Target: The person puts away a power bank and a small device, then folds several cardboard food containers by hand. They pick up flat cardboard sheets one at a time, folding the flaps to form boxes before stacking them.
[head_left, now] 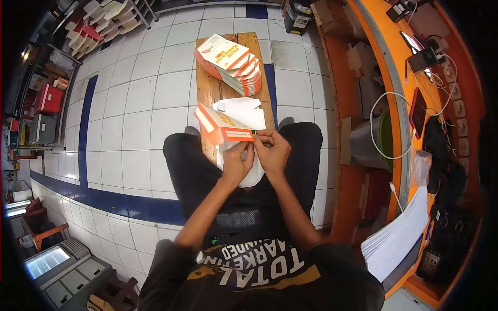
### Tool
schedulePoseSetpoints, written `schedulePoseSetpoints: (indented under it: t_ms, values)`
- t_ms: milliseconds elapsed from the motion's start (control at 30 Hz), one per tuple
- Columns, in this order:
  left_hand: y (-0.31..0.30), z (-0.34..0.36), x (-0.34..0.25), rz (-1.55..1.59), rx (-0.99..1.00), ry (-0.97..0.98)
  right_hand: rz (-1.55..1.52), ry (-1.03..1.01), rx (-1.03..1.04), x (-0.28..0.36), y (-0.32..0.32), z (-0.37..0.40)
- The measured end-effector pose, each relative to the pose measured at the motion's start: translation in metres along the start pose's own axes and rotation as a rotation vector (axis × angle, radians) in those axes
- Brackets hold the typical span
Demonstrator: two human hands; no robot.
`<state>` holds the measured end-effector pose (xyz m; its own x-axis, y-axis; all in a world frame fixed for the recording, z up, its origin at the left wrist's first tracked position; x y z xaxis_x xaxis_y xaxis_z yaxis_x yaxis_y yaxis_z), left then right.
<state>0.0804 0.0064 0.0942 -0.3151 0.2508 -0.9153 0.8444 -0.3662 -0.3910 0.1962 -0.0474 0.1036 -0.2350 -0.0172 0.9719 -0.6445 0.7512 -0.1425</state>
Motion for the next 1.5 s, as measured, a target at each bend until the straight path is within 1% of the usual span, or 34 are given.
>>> schedulePoseSetpoints:
  t_ms: [67, 100, 133, 167, 200, 267, 300, 333, 367, 433, 467, 500, 567, 600, 633, 700, 733, 767, 833, 933, 967, 1033, 1067, 1100, 1133, 1167, 1200, 1233, 1267, 1333, 1367, 1433, 1467, 1500]
  values:
    - [0.0, -0.002, 0.002, 0.038, -0.012, 0.028, 0.129, -0.015, 0.068, 0.003, -0.001, -0.002]
    - [-0.001, -0.001, 0.003, 0.075, -0.021, 0.048, 0.128, -0.017, 0.068, 0.003, -0.003, -0.002]
    - [-0.001, -0.001, 0.004, 0.073, -0.023, 0.05, 0.21, -0.039, 0.135, 0.003, -0.004, -0.003]
    - [0.0, -0.003, 0.011, 0.099, -0.003, -0.082, 0.291, -0.063, 0.201, 0.003, -0.003, -0.003]
    - [0.001, -0.004, 0.017, 0.126, 0.017, -0.212, 0.288, -0.069, 0.202, 0.01, -0.004, -0.004]
    - [0.01, 0.0, 0.04, 0.127, 0.035, -0.195, 0.528, -0.249, 0.298, 0.034, -0.003, -0.006]
    - [0.01, -0.001, 0.038, 0.128, 0.059, -0.181, 0.526, -0.256, 0.296, 0.035, -0.001, -0.01]
    - [0.014, 0.001, 0.036, 0.264, 0.046, -0.259, 0.58, -0.364, 0.33, 0.039, 0.005, -0.013]
    - [0.016, 0.002, 0.034, 0.262, 0.047, -0.255, 0.634, -0.467, 0.363, 0.042, 0.011, -0.014]
    - [0.019, 0.005, 0.028, 0.433, 0.178, -0.203, 0.652, -0.458, 0.374, 0.036, 0.018, -0.021]
    - [0.031, 0.013, 0.068, 0.347, 0.306, -0.307, 0.667, -0.377, 0.452, 0.025, 0.023, -0.025]
    - [0.028, 0.011, 0.065, 0.342, 0.303, -0.296, 0.68, -0.3, 0.531, 0.014, 0.029, -0.029]
    - [0.026, 0.012, 0.061, 0.544, 0.424, -0.38, 0.726, -0.3, 0.544, 0.002, 0.027, -0.03]
    - [0.013, 0.01, 0.051, 0.664, 0.42, -0.637, 0.669, -0.377, 0.472, 0.009, 0.021, -0.029]
    - [-0.001, 0.001, 0.035, 0.665, 0.418, -0.631, 0.613, -0.454, 0.399, 0.017, 0.015, -0.03]
    - [-0.025, -0.014, 0.015, 1.08, 0.29, -0.739, 0.549, -0.501, 0.367, 0.035, 0.006, -0.027]
    - [-0.033, -0.02, 0.007, 1.079, 0.287, -0.743, 0.484, -0.543, 0.333, 0.045, 0.002, -0.024]
    - [-0.042, -0.027, 0.0, 1.025, 0.231, -0.705, 0.481, -0.542, 0.335, 0.05, 0.001, -0.022]
    - [-0.049, -0.034, -0.004, 0.969, 0.175, -0.656, 0.38, -0.654, 0.267, 0.063, -0.001, -0.021]
    - [-0.053, -0.038, -0.017, 0.78, 0.142, -0.608, 0.347, -0.627, 0.247, 0.076, -0.002, -0.021]
    - [-0.05, -0.036, -0.023, 0.777, 0.146, -0.606, 0.347, -0.627, 0.242, 0.077, 0.0, -0.02]
    - [-0.049, -0.034, -0.034, 0.714, 0.098, -0.464, 0.178, -0.378, 0.248, 0.071, 0.002, -0.022]
    - [-0.051, -0.034, -0.036, 0.641, 0.077, -0.398, 0.177, -0.379, 0.246, 0.069, 0.003, -0.022]
    - [-0.05, -0.032, -0.037, 0.64, 0.076, -0.396, 0.055, -0.284, 0.223, 0.063, 0.004, -0.022]
    - [-0.052, -0.031, -0.04, 0.612, 0.044, -0.338, -0.067, -0.187, 0.201, 0.058, 0.005, -0.023]
    - [-0.054, -0.03, -0.043, 0.583, 0.011, -0.281, -0.07, -0.189, 0.204, 0.058, 0.005, -0.023]
    - [-0.056, -0.03, -0.045, 0.583, 0.009, -0.278, -0.028, -0.253, 0.216, 0.061, 0.004, -0.024]
    - [-0.059, -0.03, -0.046, 0.59, 0.012, -0.318, 0.015, -0.316, 0.225, 0.064, 0.002, -0.024]
    - [-0.061, -0.03, -0.047, 0.596, 0.016, -0.357, 0.014, -0.317, 0.222, 0.065, 0.0, -0.025]
    - [-0.066, -0.03, -0.05, 0.617, 0.028, -0.387, 0.061, -0.475, 0.271, 0.071, 0.0, -0.026]
    - [-0.067, -0.031, -0.05, 0.642, 0.037, -0.421, 0.059, -0.477, 0.269, 0.072, -0.001, -0.027]
    - [-0.07, -0.031, -0.052, 0.658, 0.041, -0.413, 0.101, -0.62, 0.262, 0.082, -0.002, -0.026]
    - [-0.069, -0.031, -0.053, 0.675, 0.047, -0.407, 0.102, -0.62, 0.261, 0.084, -0.002, -0.025]
    - [-0.067, -0.031, -0.054, 0.676, 0.048, -0.406, 0.064, -0.546, 0.215, 0.084, -0.003, -0.025]
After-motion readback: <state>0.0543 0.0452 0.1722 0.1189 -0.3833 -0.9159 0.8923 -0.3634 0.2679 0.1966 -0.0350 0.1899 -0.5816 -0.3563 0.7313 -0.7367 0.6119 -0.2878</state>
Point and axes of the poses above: each hand's wrist, its own z-axis away from the middle knuckle, its own y-axis out of the palm, x = y × z, the point moved 4 cm from there along -z, towards the middle knuckle, and after that the axes turned 10 degrees about -y, right-handed, at the moved point
